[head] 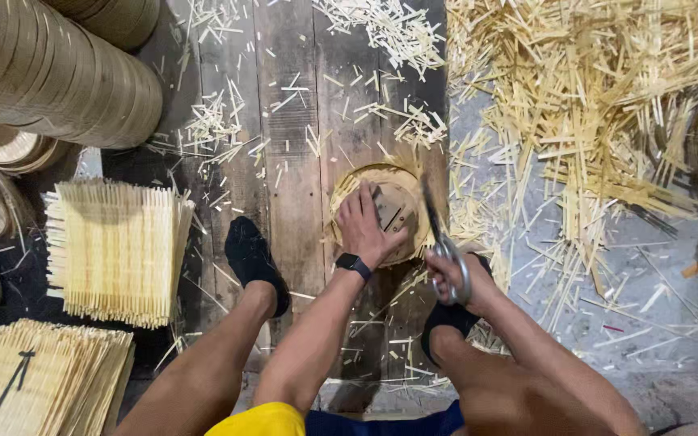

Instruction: The person trims bamboo strips with shears, weaves them around a circular frame, and presses the woven piece into a wooden mold to form a basket base.

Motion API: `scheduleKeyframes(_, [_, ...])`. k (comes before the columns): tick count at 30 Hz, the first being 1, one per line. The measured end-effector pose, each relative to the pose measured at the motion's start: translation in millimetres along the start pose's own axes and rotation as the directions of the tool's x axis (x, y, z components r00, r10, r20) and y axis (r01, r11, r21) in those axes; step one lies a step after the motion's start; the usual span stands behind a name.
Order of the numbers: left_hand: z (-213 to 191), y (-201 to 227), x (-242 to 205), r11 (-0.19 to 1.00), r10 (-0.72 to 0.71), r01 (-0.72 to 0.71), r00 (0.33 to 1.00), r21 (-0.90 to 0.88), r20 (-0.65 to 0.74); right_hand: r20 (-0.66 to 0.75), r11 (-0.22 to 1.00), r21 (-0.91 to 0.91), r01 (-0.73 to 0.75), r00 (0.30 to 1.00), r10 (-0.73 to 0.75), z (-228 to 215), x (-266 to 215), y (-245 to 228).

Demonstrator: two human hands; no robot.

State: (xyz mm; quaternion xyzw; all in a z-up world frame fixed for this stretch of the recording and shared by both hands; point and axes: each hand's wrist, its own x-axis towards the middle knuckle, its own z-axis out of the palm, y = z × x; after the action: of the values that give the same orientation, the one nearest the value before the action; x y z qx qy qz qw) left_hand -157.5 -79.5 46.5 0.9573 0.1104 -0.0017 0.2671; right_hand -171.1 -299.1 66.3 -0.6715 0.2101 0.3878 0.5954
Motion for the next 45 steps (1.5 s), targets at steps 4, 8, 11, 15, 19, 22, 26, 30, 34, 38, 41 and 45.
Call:
scheduleKeyframes(4, [0,-2,2,0.999,-0.023,0.021,0.999,0.044,0.033,-0.006,0.990,-0.068,-0.124,0.992,0.124,-20,-3,3])
scheduleKeyframes(8, [5,3,-1,0.998,-0.040,0.042,0.998,0.049,-0.043,-0.102,0.789,-0.613,0.051,0.985,-0.142,-58,17,-2])
scheduleKeyframes(11, [14,15,-2,0.992,-0.119,0.123,0.986,0.034,-0.118,-0.016,0.352,-0.927,0.134,0.920,-0.393,-73,28,-2])
scheduleKeyframes(15, [24,29,-8,0.981,-0.185,0.191,0.976,0.038,-0.117,0.027,0.163,-0.982,0.096,0.925,-0.379,-67,60,-8])
scheduleKeyframes(19, [21,27,-6,0.982,-0.171,0.177,0.982,0.073,-0.081,0.008,0.110,-0.993,0.035,0.970,-0.243,-75,67,-22])
scheduleKeyframes(22, [18,24,-5,0.990,-0.116,0.120,0.992,0.069,-0.055,0.021,0.130,-0.989,0.076,0.926,-0.377,-82,65,-28])
scheduleKeyframes(26, [16,27,-2,0.997,-0.044,0.046,0.998,0.055,-0.038,0.065,-0.028,-0.998,0.060,0.825,-0.561,-60,81,-31])
scheduleKeyframes(30, [0,18,5,0.994,0.038,-0.052,0.988,0.092,0.148,0.078,0.038,-0.994,0.098,0.930,-0.358,-86,85,-23])
scheduleKeyframes(34, [-6,16,7,0.992,0.108,-0.119,0.977,0.051,0.185,0.070,-0.067,-0.996,0.053,0.957,-0.283,-87,87,-37])
scheduleKeyframes(38, [-12,15,12,0.984,0.161,-0.175,0.961,0.042,0.225,0.106,-0.091,-0.993,0.072,0.877,-0.468,-61,98,-37])
scheduleKeyframes(41, [-23,3,21,0.953,0.286,-0.302,0.915,0.012,0.283,0.110,0.063,-0.990,0.128,0.965,-0.239,-92,103,-34])
scheduleKeyframes(45, [-21,-2,23,0.931,0.350,-0.365,0.884,-0.010,0.311,0.151,-0.129,-0.985,0.111,0.918,-0.366,-87,96,-38])
